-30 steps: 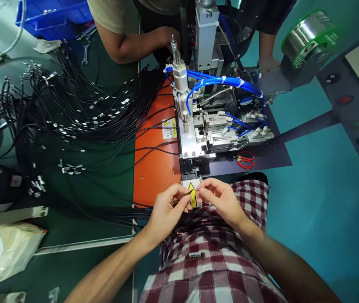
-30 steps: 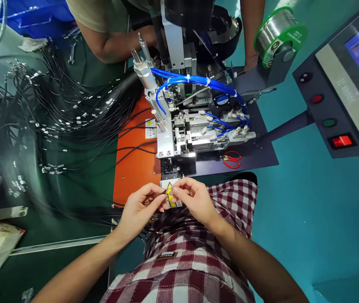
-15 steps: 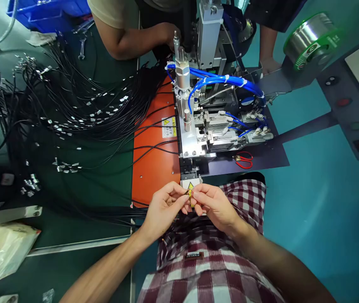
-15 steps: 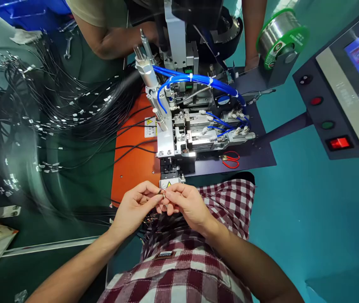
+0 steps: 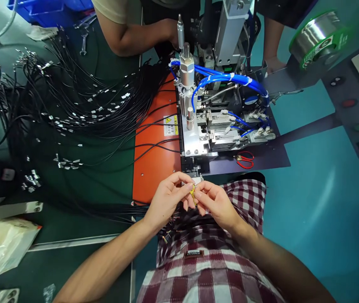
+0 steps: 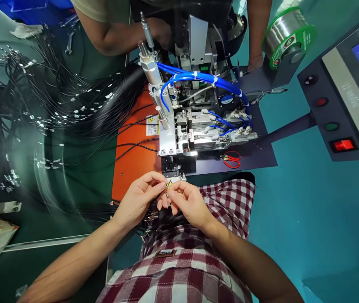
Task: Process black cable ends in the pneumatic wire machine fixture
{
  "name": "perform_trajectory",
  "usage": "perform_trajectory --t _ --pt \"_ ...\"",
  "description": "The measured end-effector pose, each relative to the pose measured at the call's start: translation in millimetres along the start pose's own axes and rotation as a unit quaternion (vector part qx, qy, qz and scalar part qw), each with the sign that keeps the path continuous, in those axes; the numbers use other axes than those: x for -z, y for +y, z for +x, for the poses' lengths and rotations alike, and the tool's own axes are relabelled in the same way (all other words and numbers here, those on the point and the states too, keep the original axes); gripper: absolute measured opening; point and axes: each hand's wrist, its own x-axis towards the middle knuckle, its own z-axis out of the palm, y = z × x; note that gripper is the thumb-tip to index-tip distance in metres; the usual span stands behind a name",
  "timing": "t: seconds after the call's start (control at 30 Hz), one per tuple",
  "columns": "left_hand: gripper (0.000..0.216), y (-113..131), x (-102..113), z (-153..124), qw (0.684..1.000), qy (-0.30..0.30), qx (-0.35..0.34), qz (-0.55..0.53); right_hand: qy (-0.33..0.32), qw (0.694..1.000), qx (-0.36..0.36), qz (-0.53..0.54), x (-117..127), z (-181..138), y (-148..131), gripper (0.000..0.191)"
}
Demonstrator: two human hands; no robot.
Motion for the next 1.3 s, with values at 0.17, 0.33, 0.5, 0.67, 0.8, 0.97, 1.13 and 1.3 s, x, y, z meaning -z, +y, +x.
perform_trajectory --t 0.17,0.33,0.5,0.67,0.8,0.97,1.13,1.3 --pt "0.019 -9 -8 -4 0.996 0.056 -0.024 -0.062 0.067 0.993 0.036 -0.087 -5 -2 5 0.026" --pt "0.015 -14 -8 -6 0.993 0.077 -0.059 -0.063 0.087 0.979 0.075 -0.170 -11 0 12 0.019" --pt "0.014 -11 -4 -7 0.997 0.042 -0.032 -0.053 0.100 0.967 0.096 -0.215 -11 1 15 0.016" --pt "0.015 -12 -2 -5 0.996 0.068 -0.022 -0.044 0.099 0.957 0.102 -0.254 -7 1 9 0.017" --pt "0.018 -13 -2 -2 0.996 0.075 -0.025 -0.048 0.138 0.932 0.131 -0.307 0 -1 -1 0.014" --pt "0.020 -14 -2 -3 0.995 0.081 -0.029 -0.041 0.156 0.924 0.146 -0.318 4 -1 -7 0.016" --pt "0.020 -16 -2 -4 0.996 0.081 -0.038 0.000 0.150 0.942 0.130 -0.270 1 5 -2 0.016" --pt "0.019 -15 -2 -5 0.996 0.078 -0.035 0.008 0.168 0.922 0.176 -0.301 -1 6 -2 0.009"
